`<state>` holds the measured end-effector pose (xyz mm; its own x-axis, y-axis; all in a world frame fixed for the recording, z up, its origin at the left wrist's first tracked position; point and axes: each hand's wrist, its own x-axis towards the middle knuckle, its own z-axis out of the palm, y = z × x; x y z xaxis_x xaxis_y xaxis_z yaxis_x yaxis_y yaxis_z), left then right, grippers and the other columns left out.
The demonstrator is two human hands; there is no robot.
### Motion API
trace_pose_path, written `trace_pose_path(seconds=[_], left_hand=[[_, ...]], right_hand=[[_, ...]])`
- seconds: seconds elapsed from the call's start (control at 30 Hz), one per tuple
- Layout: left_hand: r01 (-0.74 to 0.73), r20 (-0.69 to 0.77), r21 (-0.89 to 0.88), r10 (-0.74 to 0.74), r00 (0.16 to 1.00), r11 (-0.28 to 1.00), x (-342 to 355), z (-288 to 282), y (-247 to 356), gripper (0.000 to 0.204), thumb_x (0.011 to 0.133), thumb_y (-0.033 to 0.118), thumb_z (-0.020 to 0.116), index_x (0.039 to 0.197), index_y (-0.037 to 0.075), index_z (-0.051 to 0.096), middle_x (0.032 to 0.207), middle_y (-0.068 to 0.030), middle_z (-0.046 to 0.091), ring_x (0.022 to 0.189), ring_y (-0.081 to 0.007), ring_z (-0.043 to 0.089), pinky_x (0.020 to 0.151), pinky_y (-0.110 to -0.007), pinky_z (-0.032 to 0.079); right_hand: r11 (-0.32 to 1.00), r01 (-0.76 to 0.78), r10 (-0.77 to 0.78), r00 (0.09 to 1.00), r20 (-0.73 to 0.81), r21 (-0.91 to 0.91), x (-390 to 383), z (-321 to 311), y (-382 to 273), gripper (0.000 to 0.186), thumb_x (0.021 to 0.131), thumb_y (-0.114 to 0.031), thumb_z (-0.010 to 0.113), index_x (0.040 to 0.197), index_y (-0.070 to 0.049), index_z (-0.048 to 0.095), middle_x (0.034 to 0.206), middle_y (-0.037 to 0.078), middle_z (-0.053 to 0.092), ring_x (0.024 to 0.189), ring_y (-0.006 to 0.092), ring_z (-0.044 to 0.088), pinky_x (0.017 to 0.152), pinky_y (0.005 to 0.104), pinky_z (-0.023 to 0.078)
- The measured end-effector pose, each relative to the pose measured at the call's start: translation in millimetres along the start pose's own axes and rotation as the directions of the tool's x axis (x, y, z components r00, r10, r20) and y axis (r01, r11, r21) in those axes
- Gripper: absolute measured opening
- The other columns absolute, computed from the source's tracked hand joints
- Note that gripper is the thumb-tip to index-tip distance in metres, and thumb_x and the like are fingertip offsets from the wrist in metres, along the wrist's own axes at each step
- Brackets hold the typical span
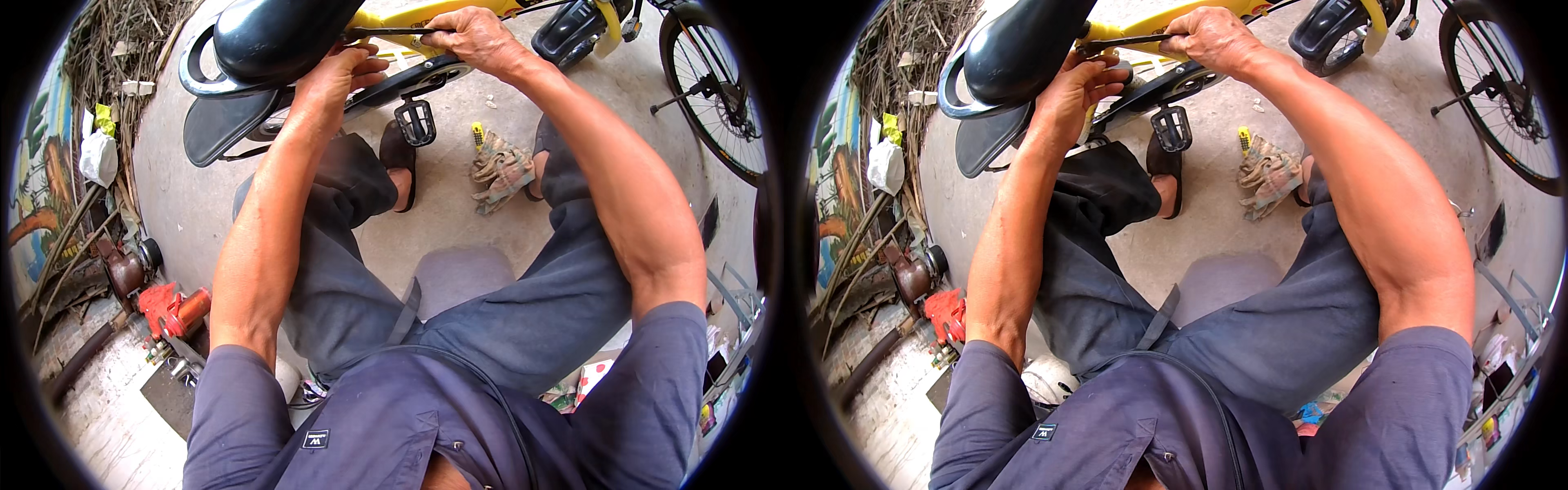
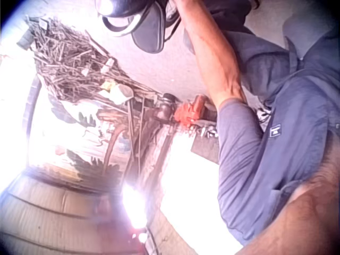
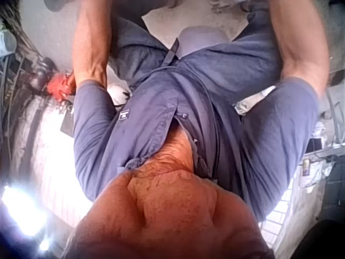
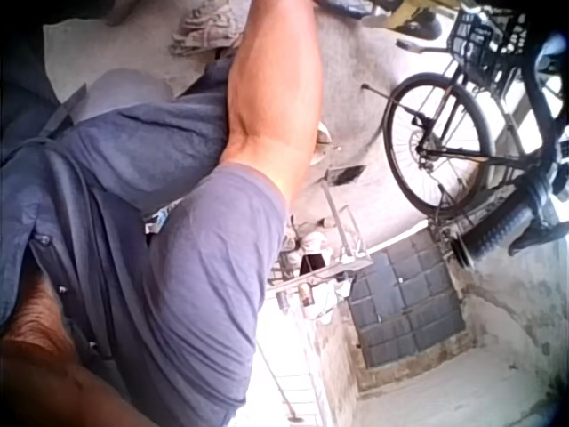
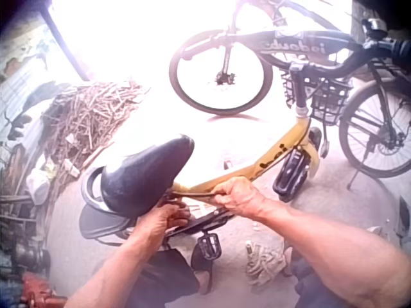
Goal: The person sits on the floor and uses a screwdriver to tighten a bolt on the frame of a yellow bicycle near the seat post. The person holds the bicycle frame steady with one hand while turning the screwdriver with the other.
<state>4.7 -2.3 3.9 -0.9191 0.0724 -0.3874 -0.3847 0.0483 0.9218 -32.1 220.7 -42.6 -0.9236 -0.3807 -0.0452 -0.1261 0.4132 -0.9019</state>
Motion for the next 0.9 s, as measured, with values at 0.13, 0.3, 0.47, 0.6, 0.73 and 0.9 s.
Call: trace_pose_path(seconds=[0.13, 0.3, 0.47, 0.6, 0.73, 0.9], left_hand=[[0.006, 0.007, -0.004, -0.006, 1.0, 1.0, 2.3, -1.8, -2.0, 0.029, 0.091, 0.005, 0.05, 0.118, -0.004, 0.048, 0.107, -0.0146, 0.061, 0.095, -0.0235, 0.065, 0.082, -0.031, 0.055], [0.007, 0.008, -0.003, -0.007, 1.0, 1.0, 1.9, 0.3, -1.0, 0.03, 0.091, 0.005, 0.05, 0.119, -0.004, 0.046, 0.109, -0.0155, 0.061, 0.096, -0.024, 0.065, 0.082, -0.031, 0.055], [0.0, 0.014, 0.001, 0.0, 1.0, 1.0, 0.1, 0.9, 0.3, 0.032, 0.091, 0.006, 0.05, 0.121, -0.004, 0.045, 0.11, -0.0162, 0.06, 0.096, -0.024, 0.065, 0.082, -0.031, 0.055], [-0.005, 0.017, 0.004, 0.005, 1.0, 1.0, 0.1, -0.3, 0.0, 0.033, 0.092, 0.008, 0.049, 0.122, -0.004, 0.044, 0.11, -0.0164, 0.06, 0.096, -0.0231, 0.065, 0.082, -0.031, 0.054], [-0.001, 0.022, 0.018, 0.0, 1.0, 1.0, -0.9, 2.3, 2.5, 0.032, 0.094, 0.013, 0.049, 0.122, -0.003, 0.044, 0.11, -0.0158, 0.06, 0.095, -0.0221, 0.065, 0.082, -0.03, 0.054], [0.002, 0.001, 0.029, -0.002, 1.0, 1.0, -1.6, 1.4, 2.2, 0.031, 0.095, 0.016, 0.049, 0.12, -0.002, 0.046, 0.108, -0.0151, 0.06, 0.094, -0.0212, 0.065, 0.081, -0.03, 0.054]], right_hand=[[0.994, 0.025, -0.028, 0.999, -0.02, -0.104, 1.1, -1.5, -5.3, 0.025, 0.08, -0.022, 0.059, 0.096, -0.006, 0.07, 0.069, 0.011, 0.065, 0.062, 0.0175, 0.062, 0.062, 0.0306, 0.049], [0.967, 0.123, -0.144, 0.987, -0.078, -0.225, 6.4, 4.2, 5.4, 0.026, 0.079, -0.025, 0.06, 0.095, -0.007, 0.07, 0.075, 0.015, 0.067, 0.067, 0.0255, 0.065, 0.065, 0.0346, 0.05], [0.963, 0.055, -0.084, 0.991, -0.101, -0.265, 7.6, 13.6, 5.2, 0.037, 0.082, -0.042, 0.061, 0.095, -0.008, 0.071, 0.082, 0.015, 0.067, 0.079, 0.0305, 0.065, 0.075, 0.0387, 0.05], [0.927, 0.049, -0.103, 0.987, -0.126, -0.372, 2.8, 31.5, 7.6, 0.029, 0.088, -0.033, 0.06, 0.099, -0.008, 0.069, 0.078, 0.017, 0.065, 0.073, 0.0298, 0.065, 0.07, 0.038, 0.049], [0.94, 0.032, -0.082, 0.988, -0.132, -0.34, 6.0, 46.2, 12.4, 0.03, 0.088, -0.033, 0.058, 0.101, -0.008, 0.069, 0.082, 0.018, 0.066, 0.077, 0.0324, 0.064, 0.071, 0.0402, 0.049], [0.959, -0.113, 0.111, 0.994, -0.02, -0.259, 14.2, 38.9, 5.0, 0.049, 0.087, -0.046, 0.057, 0.099, 0.001, 0.067, 0.096, 0.025, 0.064, 0.095, 0.0375, 0.061, 0.086, 0.0424, 0.046]])
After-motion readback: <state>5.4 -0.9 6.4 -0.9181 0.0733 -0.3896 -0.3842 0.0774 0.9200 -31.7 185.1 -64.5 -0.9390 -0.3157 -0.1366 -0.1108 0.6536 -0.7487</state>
